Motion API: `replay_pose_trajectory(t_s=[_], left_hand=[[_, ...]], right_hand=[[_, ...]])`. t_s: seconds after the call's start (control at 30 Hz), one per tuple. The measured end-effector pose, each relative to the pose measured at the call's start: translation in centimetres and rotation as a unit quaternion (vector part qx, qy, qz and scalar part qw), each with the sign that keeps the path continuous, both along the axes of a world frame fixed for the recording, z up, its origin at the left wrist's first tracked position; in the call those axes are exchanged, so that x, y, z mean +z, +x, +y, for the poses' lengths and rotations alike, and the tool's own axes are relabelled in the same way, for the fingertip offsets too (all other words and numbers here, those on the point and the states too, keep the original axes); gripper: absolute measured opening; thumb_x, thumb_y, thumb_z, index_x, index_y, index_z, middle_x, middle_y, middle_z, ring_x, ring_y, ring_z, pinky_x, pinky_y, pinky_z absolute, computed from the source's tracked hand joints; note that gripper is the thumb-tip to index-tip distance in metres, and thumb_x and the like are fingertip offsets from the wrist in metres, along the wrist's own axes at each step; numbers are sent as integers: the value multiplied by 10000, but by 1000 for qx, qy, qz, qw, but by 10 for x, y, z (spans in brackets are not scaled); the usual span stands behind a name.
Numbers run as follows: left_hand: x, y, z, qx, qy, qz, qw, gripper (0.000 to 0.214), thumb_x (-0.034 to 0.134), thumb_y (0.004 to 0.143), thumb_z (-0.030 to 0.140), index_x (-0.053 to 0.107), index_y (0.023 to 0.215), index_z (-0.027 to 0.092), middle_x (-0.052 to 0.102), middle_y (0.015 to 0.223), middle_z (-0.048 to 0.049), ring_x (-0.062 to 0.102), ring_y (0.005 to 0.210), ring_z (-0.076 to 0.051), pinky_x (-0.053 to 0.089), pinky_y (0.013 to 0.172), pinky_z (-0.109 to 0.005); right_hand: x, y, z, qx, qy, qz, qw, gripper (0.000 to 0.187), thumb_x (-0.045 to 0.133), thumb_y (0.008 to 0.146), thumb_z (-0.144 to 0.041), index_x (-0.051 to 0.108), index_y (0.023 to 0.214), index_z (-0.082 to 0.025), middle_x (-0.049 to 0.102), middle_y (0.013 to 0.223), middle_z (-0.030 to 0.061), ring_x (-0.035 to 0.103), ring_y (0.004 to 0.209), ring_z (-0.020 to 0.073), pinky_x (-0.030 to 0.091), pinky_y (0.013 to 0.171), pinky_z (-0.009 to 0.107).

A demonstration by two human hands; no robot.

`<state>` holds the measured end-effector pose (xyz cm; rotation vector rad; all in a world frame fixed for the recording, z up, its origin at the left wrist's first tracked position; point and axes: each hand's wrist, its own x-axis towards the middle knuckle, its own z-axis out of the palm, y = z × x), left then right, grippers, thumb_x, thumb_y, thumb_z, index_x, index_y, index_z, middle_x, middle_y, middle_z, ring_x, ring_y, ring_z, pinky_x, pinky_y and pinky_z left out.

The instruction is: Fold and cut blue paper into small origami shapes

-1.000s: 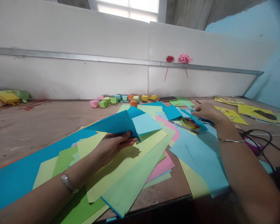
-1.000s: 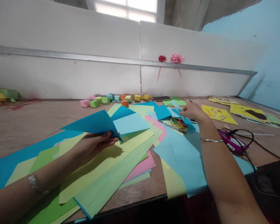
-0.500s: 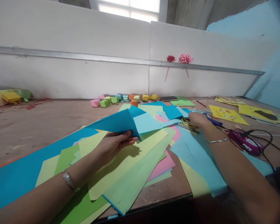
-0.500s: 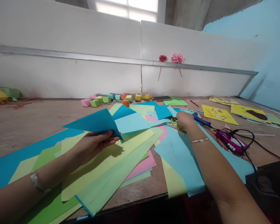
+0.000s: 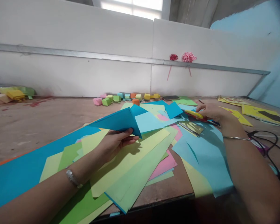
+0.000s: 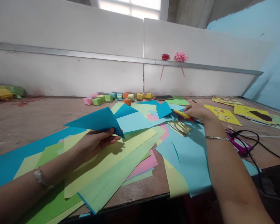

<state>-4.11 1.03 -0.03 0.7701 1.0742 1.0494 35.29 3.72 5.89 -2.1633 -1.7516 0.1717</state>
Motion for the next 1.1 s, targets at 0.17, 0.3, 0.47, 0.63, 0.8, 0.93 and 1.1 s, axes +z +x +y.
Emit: replay_pose_trajectory(t_s=[0.17, 0.3, 0.47, 0.63, 0.8, 0.93, 1.1], left_hand=[[1, 0, 1, -5, -13, -4, 1000, 168, 587, 884, 58, 686, 749, 47, 741, 683, -138, 698, 531, -138, 597, 529, -162], [3, -1, 2, -16, -17, -9, 1000, 185, 579, 905, 94, 694, 774, 30, 749, 737, -153, 707, 568, -127, 601, 565, -149], [4, 1, 0, 12, -28, -29, 999, 156, 609, 853, 1, 678, 716, 28, 747, 764, -153, 719, 614, -134, 601, 589, -141], [1, 3, 0, 40, -38, -86, 995, 126, 657, 824, 14, 674, 706, 52, 732, 716, -121, 711, 590, -143, 602, 560, -157], [4, 3, -1, 65, -49, -137, 987, 182, 651, 855, 82, 659, 673, 82, 709, 665, -85, 686, 560, -115, 583, 529, -148], [9, 4, -4, 68, -27, -137, 988, 196, 687, 818, 55, 659, 626, 81, 692, 649, -67, 661, 573, -83, 559, 572, -129], [2, 4, -7, 43, 19, -63, 997, 185, 830, 671, 164, 674, 597, 98, 665, 607, -52, 595, 554, -80, 471, 528, -161]], right_hand=[[12, -8, -11, 51, 33, 220, 974, 194, 514, 900, -327, 562, 901, -139, 570, 697, 34, 401, 496, 65, 286, 458, 238], [12, -36, -10, 105, 82, 316, 939, 288, 433, 922, -430, 567, 987, -184, 536, 741, 14, 438, 568, 90, 292, 473, 230], [1, -98, -16, 196, 106, 480, 848, 293, 583, 791, -383, 606, 1031, -217, 493, 654, -17, 499, 599, 133, 400, 531, 258], [-18, -145, -35, 332, 60, 509, 792, 636, 691, 714, -245, 442, 1299, -272, 660, 947, 33, 645, 856, 205, 522, 784, 368], [-36, -168, -50, 366, 55, 389, 844, 629, 657, 758, -289, 420, 1340, -256, 601, 1045, 67, 606, 949, 222, 511, 789, 355], [-38, -186, -64, 273, 49, 351, 894, 514, 674, 738, -348, 527, 1205, -192, 582, 898, 33, 572, 784, 183, 483, 691, 318], [-33, -211, -67, 220, 3, 439, 871, 422, 712, 687, -355, 547, 1038, -186, 558, 756, -15, 536, 653, 139, 435, 567, 264]])
